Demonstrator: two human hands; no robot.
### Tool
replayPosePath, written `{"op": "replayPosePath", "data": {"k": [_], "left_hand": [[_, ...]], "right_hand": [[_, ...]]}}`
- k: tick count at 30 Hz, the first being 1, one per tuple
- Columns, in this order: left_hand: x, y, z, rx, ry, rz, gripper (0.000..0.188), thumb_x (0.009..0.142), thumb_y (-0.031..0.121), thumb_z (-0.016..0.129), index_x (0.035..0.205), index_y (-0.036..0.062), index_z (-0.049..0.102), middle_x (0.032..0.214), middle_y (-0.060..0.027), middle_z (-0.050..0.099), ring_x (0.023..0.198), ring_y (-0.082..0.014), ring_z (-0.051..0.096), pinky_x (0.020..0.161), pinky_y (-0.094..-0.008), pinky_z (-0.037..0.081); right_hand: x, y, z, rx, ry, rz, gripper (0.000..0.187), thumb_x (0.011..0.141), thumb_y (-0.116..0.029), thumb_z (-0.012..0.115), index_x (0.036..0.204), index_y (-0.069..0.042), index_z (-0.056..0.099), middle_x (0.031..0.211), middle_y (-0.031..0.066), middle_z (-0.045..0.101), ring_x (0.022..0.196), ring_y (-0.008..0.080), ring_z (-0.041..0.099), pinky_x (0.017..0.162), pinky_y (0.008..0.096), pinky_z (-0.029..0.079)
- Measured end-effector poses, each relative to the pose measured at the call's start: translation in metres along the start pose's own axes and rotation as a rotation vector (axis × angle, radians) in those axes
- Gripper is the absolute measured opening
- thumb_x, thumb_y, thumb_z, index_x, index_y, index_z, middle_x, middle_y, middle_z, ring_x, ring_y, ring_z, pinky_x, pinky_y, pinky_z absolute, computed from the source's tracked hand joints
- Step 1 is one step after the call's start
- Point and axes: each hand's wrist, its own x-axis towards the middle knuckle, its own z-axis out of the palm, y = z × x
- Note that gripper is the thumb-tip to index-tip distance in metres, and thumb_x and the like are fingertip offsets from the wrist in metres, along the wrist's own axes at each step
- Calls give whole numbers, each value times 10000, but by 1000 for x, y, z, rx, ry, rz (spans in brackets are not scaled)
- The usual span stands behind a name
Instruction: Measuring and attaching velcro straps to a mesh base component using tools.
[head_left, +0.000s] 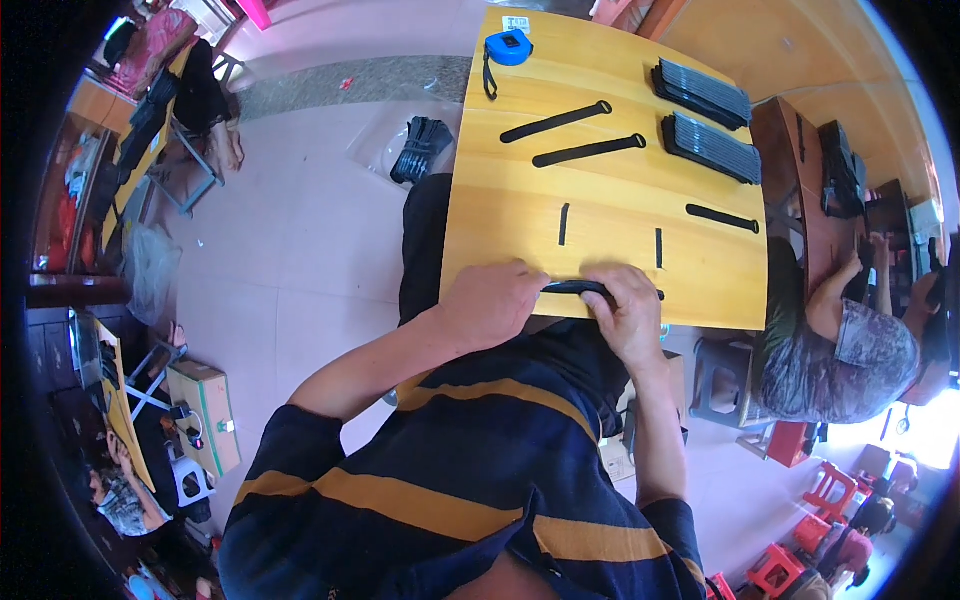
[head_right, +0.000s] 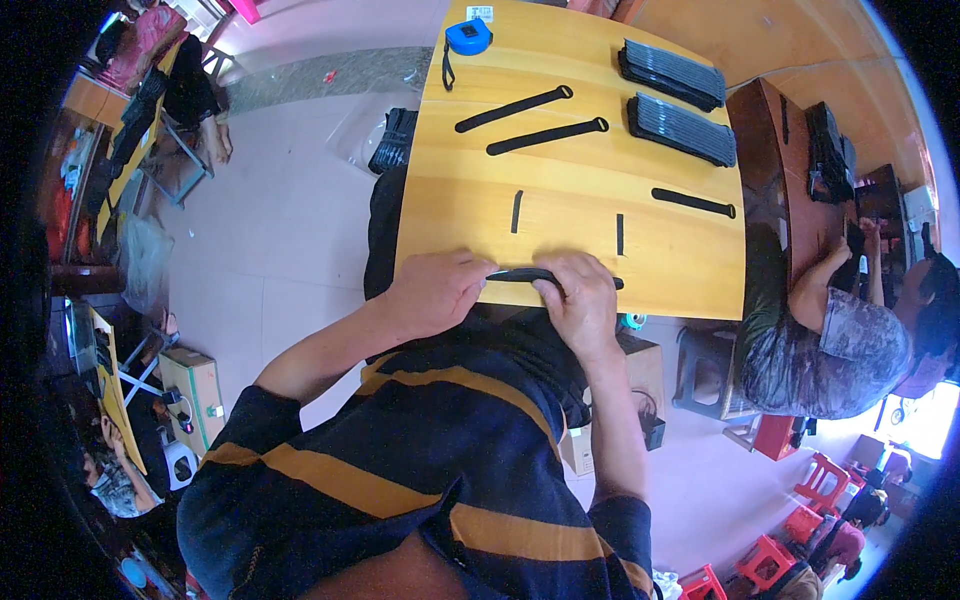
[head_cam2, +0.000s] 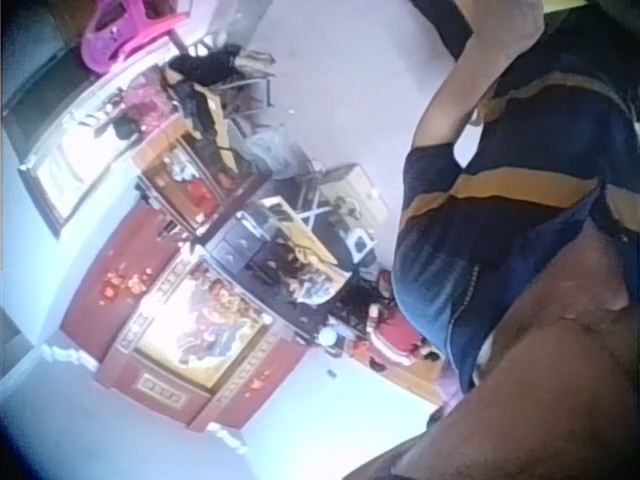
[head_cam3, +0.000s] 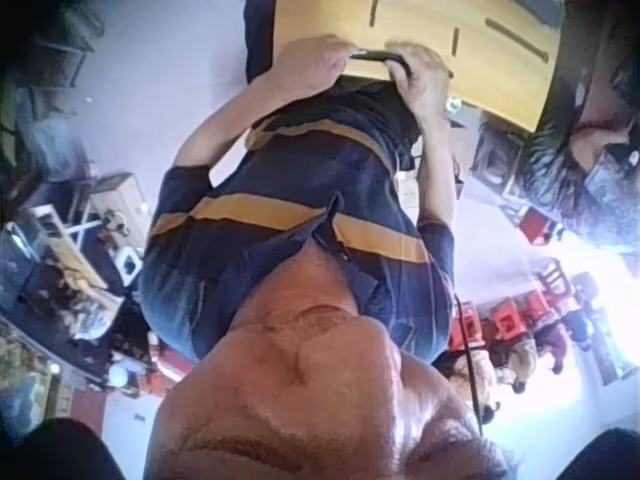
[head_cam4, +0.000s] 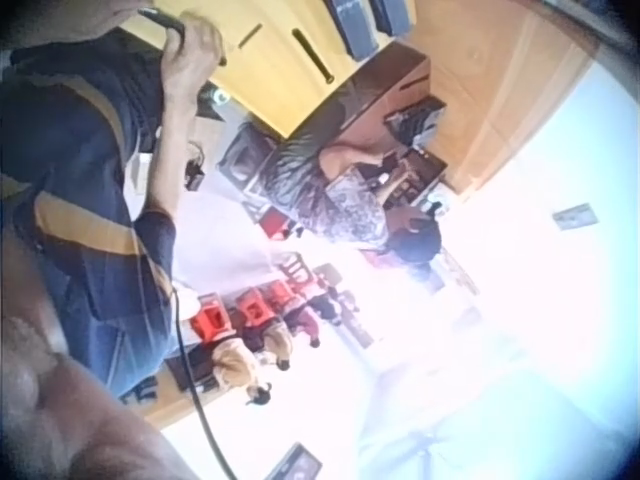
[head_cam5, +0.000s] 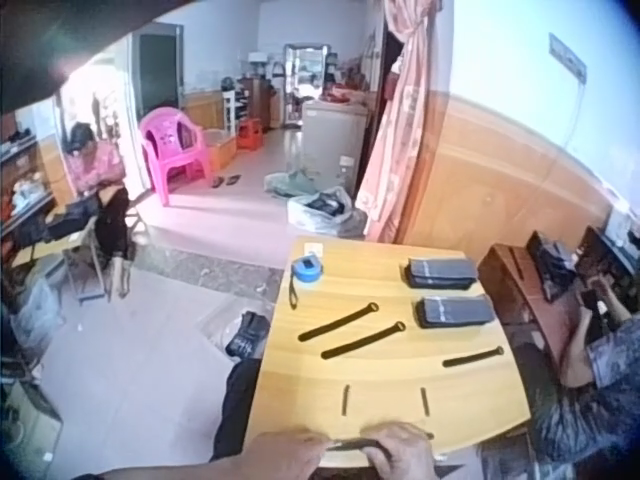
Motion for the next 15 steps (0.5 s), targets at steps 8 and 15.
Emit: {"op": "replayPosePath", "data": {"k": [8, 15], "left_hand": [[9, 5, -11, 157, -148, 5, 150, 922, 147, 623, 1047, 89, 680, 817, -91, 629, 760, -313, 689, 642, -454, 559], [11, 9, -10, 205, -156, 22, 142, 892, 147, 656, 1028, 107, 677, 851, -78, 630, 751, -288, 692, 625, -430, 556]], "right_hand": [[-3, -5, 11, 30, 27, 35, 202, 783, -109, 793, 960, -70, 702, 935, 108, 696, 937, 342, 671, 848, 444, 522], [-4, -4, 9, 34, 8, 64, 169, 789, -106, 783, 913, -76, 673, 904, 110, 673, 910, 347, 659, 832, 454, 508]]}}
